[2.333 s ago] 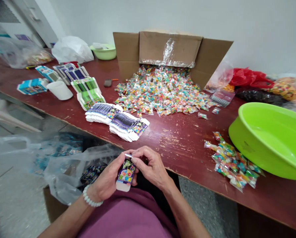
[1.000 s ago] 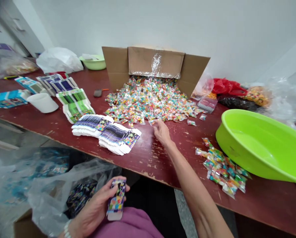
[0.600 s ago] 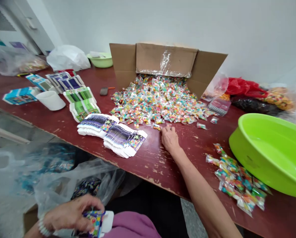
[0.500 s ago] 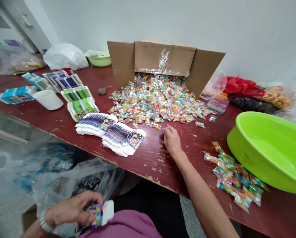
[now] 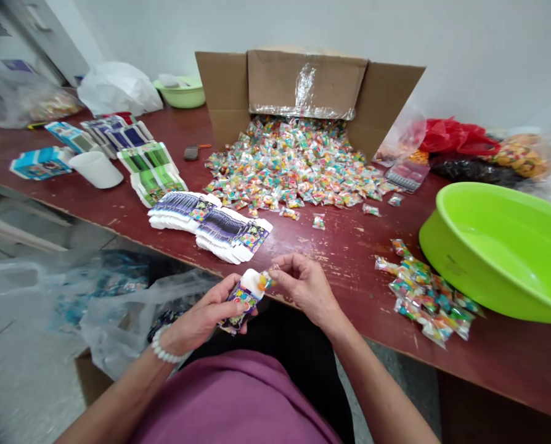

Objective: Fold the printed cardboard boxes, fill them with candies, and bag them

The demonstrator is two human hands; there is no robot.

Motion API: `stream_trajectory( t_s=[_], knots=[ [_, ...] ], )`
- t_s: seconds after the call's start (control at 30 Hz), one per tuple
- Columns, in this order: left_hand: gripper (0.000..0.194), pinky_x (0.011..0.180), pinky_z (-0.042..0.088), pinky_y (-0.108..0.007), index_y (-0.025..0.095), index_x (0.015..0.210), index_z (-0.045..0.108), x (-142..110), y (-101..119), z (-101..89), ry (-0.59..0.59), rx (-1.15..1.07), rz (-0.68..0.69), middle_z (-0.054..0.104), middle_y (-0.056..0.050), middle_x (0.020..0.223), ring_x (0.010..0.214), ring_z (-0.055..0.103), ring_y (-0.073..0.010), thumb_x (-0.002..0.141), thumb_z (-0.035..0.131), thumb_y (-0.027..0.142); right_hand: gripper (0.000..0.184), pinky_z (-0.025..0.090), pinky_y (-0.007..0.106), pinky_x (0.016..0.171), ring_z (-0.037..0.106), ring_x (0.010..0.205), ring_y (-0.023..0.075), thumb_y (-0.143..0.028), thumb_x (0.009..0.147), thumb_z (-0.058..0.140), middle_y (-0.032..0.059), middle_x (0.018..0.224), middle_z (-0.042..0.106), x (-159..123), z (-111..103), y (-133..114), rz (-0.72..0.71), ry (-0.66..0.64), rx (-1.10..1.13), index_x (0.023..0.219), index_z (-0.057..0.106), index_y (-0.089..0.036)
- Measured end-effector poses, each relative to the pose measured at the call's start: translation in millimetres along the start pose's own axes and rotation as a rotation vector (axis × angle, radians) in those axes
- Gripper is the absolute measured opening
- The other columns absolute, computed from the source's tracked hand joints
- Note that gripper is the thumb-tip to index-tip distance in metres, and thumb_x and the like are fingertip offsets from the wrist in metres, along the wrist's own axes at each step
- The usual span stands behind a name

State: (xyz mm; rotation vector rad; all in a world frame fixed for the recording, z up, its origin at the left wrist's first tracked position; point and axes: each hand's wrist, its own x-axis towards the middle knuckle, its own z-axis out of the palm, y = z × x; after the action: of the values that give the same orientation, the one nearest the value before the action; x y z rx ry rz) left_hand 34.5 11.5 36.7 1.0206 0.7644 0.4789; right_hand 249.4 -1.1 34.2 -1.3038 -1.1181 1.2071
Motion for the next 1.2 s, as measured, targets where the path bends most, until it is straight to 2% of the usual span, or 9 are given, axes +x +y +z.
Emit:
stream_trajectory(
  t_s=[0.13, 0.23, 0.37, 0.47, 0.57, 0.73, 0.87, 1.07, 1.2],
  knots=[
    [0.025, 0.06, 0.052, -0.023, 0.02, 0.102, 0.059, -3.6, -0.4, 8.7, 0.028, -0.004, -0.004, 0.063, -0.003, 0.091, 0.079, 0.062, -0.0159, 0.08, 0.069, 0.026, 0.017, 0.052, 0.028, 0.067, 0.066, 0.073, 0.0167, -0.037, 0.085, 0.072, 0.0024, 0.081, 0.073, -14.3, 13.1, -10.3, -0.127, -0.2, -0.164, 0.087, 0.075, -0.021],
    [0.032, 0.053, 0.051, -0.024, 0.017, 0.102, 0.062, -1.6, -7.4, 11.6, 0.112, -0.154, -0.012, 0.067, -0.005, 0.081, 0.061, 0.062, -0.0145, 0.088, 0.06, 0.047, 0.023, 0.053, 0.03, 0.073, 0.067, 0.078, 0.0182, -0.041, 0.092, 0.063, 0.0026, 0.084, 0.074, -16.6, 17.6, -14.8, -0.157, -0.207, -0.163, 0.09, 0.076, -0.023],
    [0.055, 0.044, 0.046, -0.024, 0.012, 0.095, 0.066, 1.5, -16.8, 11.2, 0.219, -0.287, -0.032, 0.07, -0.009, 0.07, 0.047, 0.06, -0.0144, 0.09, 0.047, 0.063, 0.036, 0.054, 0.029, 0.069, 0.066, 0.077, 0.018, -0.044, 0.077, 0.079, 0.0026, 0.088, 0.072, -15.9, 21.4, -10.5, -0.042, -0.051, 0.015, 0.104, 0.069, -0.022],
    [0.045, 0.047, 0.05, -0.024, 0.012, 0.097, 0.068, -0.1, -20.0, 11.6, 0.25, -0.263, 0.01, 0.07, -0.007, 0.072, 0.053, 0.063, -0.0158, 0.086, 0.059, 0.055, 0.046, 0.054, 0.028, 0.067, 0.064, 0.077, 0.0165, -0.044, 0.073, 0.082, 0.0025, 0.092, 0.07, -18.0, 30.9, -3.1, 0.08, -0.208, 0.133, 0.108, 0.064, -0.022],
    [0.038, 0.044, 0.049, -0.023, 0.014, 0.095, 0.067, -2.6, -21.1, 13.9, 0.284, -0.244, 0.08, 0.067, -0.003, 0.068, 0.054, 0.061, -0.015, 0.082, 0.066, 0.05, 0.037, 0.053, 0.027, 0.061, 0.063, 0.07, 0.0151, -0.046, 0.078, 0.078, 0.0016, 0.088, 0.069, -21.5, 44.0, 4.3, 0.106, -0.284, 0.201, 0.102, 0.066, -0.022],
    [0.035, 0.045, 0.052, -0.024, 0.016, 0.094, 0.063, -3.9, -21.6, 13.5, 0.274, -0.4, 0.052, 0.065, -0.001, 0.071, 0.054, 0.061, -0.0141, 0.086, 0.064, 0.051, 0.018, 0.051, 0.028, 0.061, 0.064, 0.065, 0.016, -0.038, 0.09, 0.068, 0.0039, 0.08, 0.07, -23.6, 52.2, 9.3, -0.248, -0.08, -0.112, 0.088, 0.072, -0.02],
    [0.037, 0.042, 0.052, -0.027, 0.019, 0.095, 0.059, -1.2, -22.9, 8.0, 0.21, -0.588, -0.086, 0.064, 0.0, 0.066, 0.048, 0.061, -0.016, 0.088, 0.061, 0.056, 0.018, 0.052, 0.03, 0.075, 0.068, 0.078, 0.0184, -0.031, 0.096, 0.06, 0.0053, 0.085, 0.074, -23.5, 48.4, 4.7, -0.454, -0.156, -0.338, 0.089, 0.074, -0.022],
    [0.038, 0.043, 0.05, -0.024, 0.018, 0.106, 0.062, -0.6, -27.7, 8.8, 0.321, -0.456, -0.016, 0.066, 0.001, 0.071, 0.051, 0.061, -0.0136, 0.086, 0.064, 0.05, 0.013, 0.052, 0.025, 0.063, 0.067, 0.071, 0.0164, -0.032, 0.088, 0.068, 0.004, 0.084, 0.073, -21.0, 50.2, 8.4, -0.208, -0.148, -0.31, 0.091, 0.074, -0.02],
    [0.053, 0.044, 0.05, -0.022, 0.014, 0.11, 0.065, -3.1, -27.6, 12.1, 0.389, -0.337, -0.028, 0.068, -0.003, 0.069, 0.052, 0.062, -0.0139, 0.084, 0.061, 0.06, 0.021, 0.05, 0.024, 0.054, 0.063, 0.059, 0.013, -0.037, 0.081, 0.073, 0.0043, 0.084, 0.075, -12.9, 54.5, 16.2, 0.026, -0.219, 0.005, 0.082, 0.07, -0.016]
  ],
)
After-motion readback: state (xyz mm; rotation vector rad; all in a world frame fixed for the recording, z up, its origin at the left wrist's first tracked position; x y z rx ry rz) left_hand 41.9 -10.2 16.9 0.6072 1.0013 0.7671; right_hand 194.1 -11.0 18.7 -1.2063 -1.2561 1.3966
